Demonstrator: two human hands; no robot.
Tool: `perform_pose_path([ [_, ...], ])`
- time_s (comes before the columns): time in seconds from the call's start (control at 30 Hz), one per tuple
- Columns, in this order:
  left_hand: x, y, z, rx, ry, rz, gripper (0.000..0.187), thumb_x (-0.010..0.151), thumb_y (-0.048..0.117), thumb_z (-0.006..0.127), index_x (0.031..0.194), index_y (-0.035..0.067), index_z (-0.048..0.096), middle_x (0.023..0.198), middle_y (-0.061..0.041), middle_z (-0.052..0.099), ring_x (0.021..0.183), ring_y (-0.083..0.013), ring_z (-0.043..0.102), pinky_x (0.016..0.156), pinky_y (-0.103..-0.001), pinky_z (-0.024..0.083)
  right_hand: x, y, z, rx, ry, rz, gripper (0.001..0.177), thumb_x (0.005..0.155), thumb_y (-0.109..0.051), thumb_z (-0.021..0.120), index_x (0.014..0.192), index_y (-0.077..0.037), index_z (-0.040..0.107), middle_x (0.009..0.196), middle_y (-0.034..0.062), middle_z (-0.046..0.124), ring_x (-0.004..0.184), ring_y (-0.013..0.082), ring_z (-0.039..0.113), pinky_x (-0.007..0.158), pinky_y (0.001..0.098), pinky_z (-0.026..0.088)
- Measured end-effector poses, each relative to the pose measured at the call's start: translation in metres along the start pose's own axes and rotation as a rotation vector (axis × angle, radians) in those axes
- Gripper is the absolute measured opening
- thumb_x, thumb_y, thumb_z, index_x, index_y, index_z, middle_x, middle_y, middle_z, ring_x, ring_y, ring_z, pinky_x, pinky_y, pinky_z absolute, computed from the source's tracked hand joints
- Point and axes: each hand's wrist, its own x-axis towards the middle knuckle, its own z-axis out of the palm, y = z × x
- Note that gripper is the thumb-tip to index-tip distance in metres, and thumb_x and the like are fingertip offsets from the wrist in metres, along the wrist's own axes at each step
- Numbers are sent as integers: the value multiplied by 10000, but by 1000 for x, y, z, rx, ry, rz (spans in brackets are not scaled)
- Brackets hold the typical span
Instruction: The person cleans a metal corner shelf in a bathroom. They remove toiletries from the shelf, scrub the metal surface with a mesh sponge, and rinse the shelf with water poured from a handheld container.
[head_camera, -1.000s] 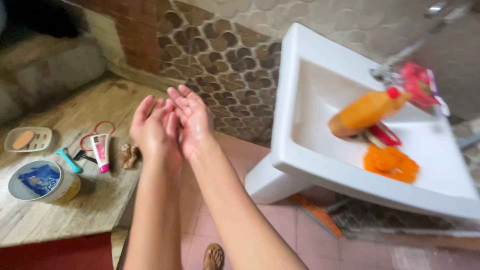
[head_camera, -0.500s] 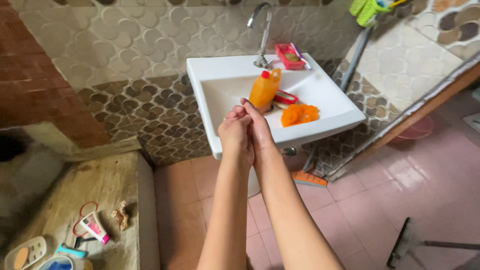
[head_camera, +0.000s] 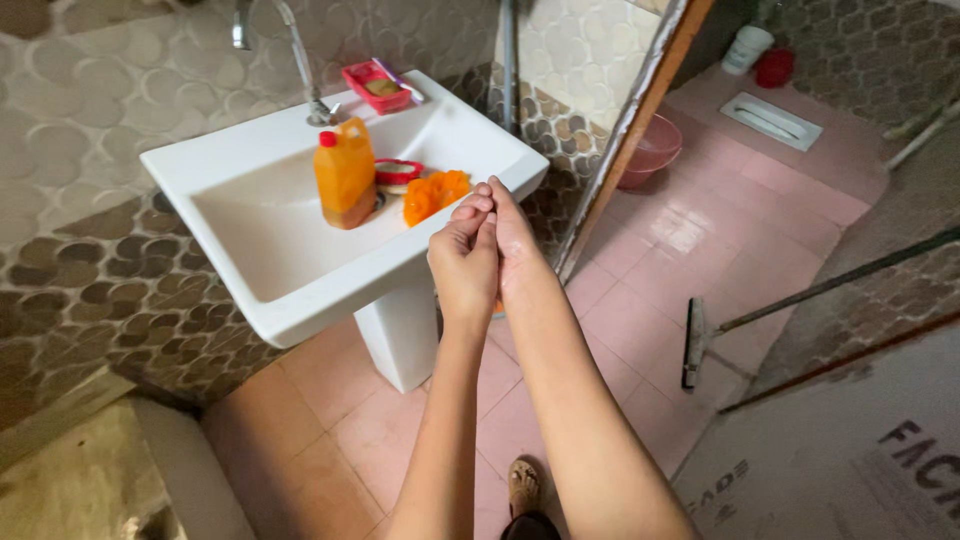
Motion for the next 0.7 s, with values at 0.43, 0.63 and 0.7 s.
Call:
perform_pose_path([
  [0.43,-10,-55,139,183,-48,-152,176,906,46,696,1042,-48,757,962,-223,768,852,-237,773,824,-336,574,18,-131,-88,102,72,5,317,1041,-295,558,768,-152,485,631,-36,464,671,142,497,658,264,479],
  [0.63,-1,-54,144,374,-31,178,200,889,1,660,1063,-49,747,996,-258,734,901,-348,761,827,-375,593,30,-134,-84,31,162,72,315,1020,-293,558,753,-143,482,623,-32,476,643,143,497,628,261,472],
  [0.7,0,-46,141,456,-51,146,188,885,-10,651,1040,-37,755,952,-264,719,847,-369,741,779,-388,584,31,-132,-82,29,152,106,304,1018,-279,559,757,-143,481,627,-31,475,641,138,494,623,259,471],
])
